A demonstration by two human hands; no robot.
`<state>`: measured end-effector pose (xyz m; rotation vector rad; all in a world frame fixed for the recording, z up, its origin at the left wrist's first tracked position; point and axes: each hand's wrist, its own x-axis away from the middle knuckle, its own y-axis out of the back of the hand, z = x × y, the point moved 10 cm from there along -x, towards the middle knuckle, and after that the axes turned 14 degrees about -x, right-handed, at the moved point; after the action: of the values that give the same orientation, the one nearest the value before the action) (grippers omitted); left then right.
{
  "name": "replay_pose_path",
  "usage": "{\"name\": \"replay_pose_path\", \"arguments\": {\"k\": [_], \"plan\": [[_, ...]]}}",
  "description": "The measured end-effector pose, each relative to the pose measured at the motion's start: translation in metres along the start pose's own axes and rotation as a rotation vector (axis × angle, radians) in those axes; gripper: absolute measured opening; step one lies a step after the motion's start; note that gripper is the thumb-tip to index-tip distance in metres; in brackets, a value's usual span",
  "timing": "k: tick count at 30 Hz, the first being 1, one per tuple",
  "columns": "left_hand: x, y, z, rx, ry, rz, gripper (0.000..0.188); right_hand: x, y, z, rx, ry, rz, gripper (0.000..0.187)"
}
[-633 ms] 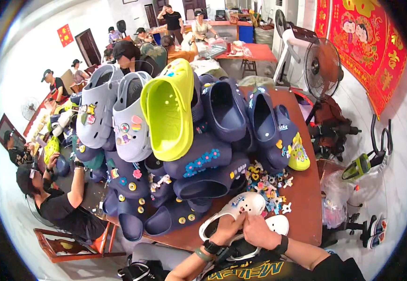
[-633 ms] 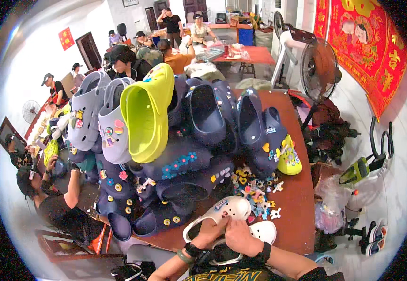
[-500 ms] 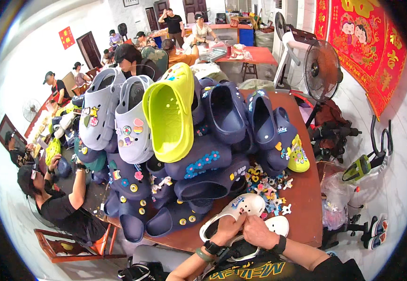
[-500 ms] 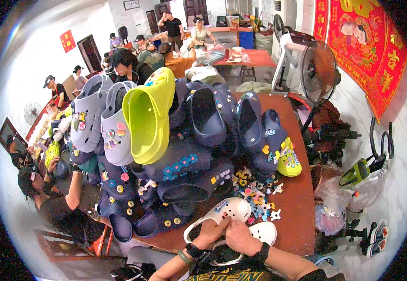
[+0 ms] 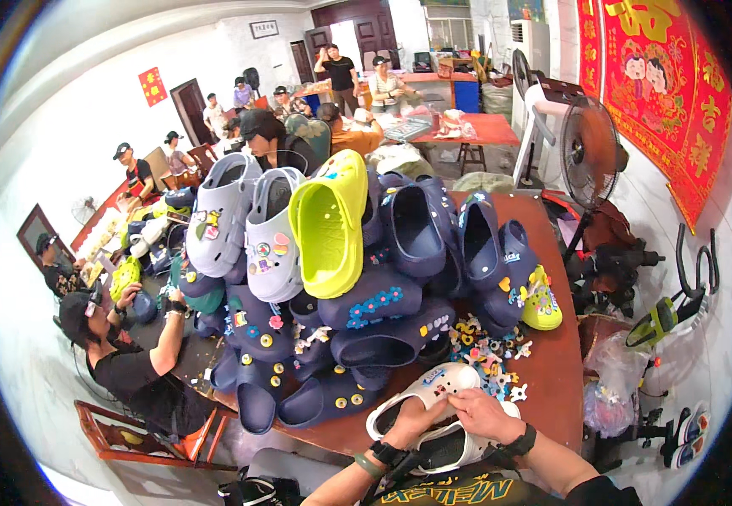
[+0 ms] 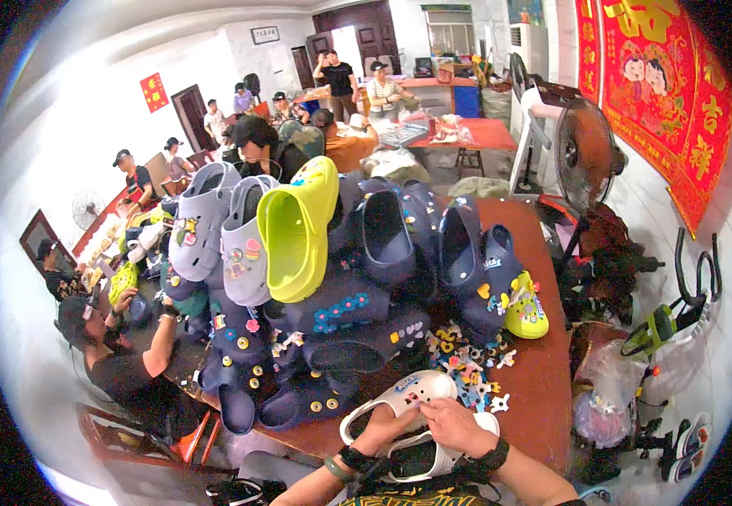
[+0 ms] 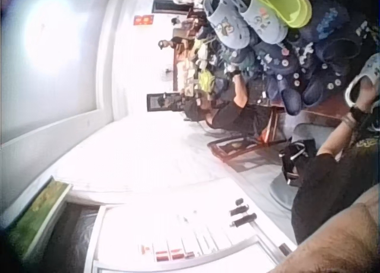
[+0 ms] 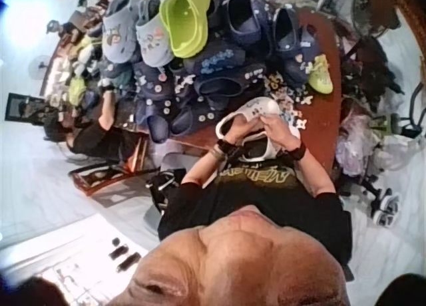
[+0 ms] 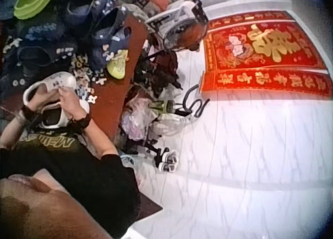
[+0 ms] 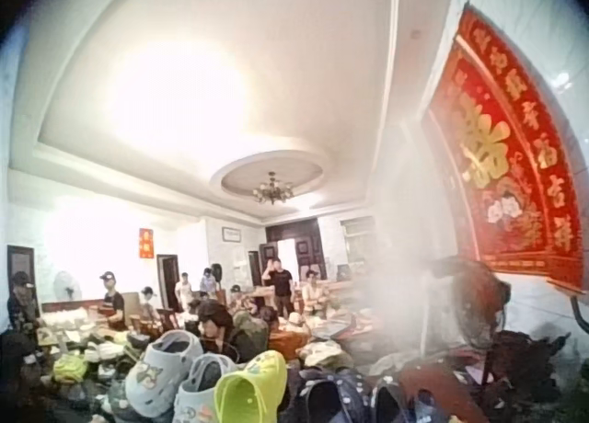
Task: The person is attaching decorative charms to the holes of clog-style footwear.
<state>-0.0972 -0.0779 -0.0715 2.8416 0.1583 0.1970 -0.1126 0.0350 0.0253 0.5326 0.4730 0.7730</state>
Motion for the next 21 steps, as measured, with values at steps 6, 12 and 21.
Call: {"name": "replay_pose_path", "arguments": {"k": [6,12,21], "plan": [[0.009,0.009,-0.019,-0.404,0.075,-0.062,0.050,-0.012,-0.014,-0.016,0.102,-0.037,0.210,0.030],[0.004,0.009,-0.019,-0.718,0.188,-0.076,0.066,-0.025,-0.030,-0.027,0.148,-0.087,0.326,0.014],[0.007,0.014,-0.026,-0.684,0.303,-0.111,0.062,-0.024,-0.021,-0.028,0.042,0.023,0.156,0.014]]}}
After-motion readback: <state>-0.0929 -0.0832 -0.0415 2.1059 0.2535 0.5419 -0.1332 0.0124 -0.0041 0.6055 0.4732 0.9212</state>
